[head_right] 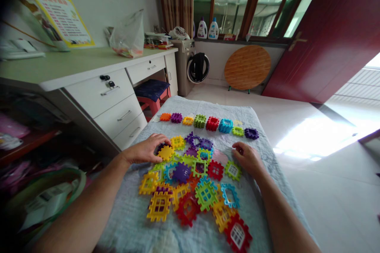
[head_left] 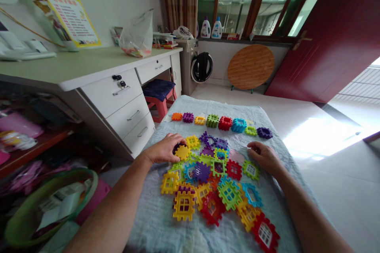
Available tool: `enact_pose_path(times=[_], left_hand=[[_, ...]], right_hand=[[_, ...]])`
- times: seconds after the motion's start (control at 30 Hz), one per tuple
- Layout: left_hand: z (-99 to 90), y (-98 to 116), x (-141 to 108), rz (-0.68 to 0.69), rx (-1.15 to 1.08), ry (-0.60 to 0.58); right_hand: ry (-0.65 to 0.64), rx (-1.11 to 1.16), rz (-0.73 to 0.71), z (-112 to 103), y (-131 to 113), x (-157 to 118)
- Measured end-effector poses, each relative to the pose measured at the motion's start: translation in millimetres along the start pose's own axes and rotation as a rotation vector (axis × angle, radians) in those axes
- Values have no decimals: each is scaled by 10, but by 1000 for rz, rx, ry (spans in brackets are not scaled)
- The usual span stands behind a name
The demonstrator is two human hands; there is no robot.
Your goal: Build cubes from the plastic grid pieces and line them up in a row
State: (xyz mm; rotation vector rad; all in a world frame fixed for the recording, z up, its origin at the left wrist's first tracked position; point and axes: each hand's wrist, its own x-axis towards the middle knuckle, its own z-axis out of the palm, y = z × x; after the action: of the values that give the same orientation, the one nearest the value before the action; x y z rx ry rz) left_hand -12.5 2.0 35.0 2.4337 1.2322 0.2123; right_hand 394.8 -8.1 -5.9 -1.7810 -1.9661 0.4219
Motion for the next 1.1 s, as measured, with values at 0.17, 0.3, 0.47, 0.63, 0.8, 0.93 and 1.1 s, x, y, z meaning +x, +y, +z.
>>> enact_pose_path(times=[0.17,0.3,0.47,0.63,0.8,0.93,1.1], left_hand=[[3,6,8,-13,30,-14],[8,12,12,-6,33,-1],[-14,4,-7,-25,14,26],[-64,-17,-31,-64,-48,74],[-16,54,105,-113,-106,245],[86,154,295,-232,43,435],[147,216,405,-298,223,418]], right_hand=[[-8,-6,-6,13,27,13],[-4,6,-5,9,22,7],[-3,8,-8,-8,-12,-6],[3,7,-3,-7,-19,-4],[13,20,-12,4,-4,1],[7,24,-5,0,-15,-2],[-1,25,6,-11,-35,-10]])
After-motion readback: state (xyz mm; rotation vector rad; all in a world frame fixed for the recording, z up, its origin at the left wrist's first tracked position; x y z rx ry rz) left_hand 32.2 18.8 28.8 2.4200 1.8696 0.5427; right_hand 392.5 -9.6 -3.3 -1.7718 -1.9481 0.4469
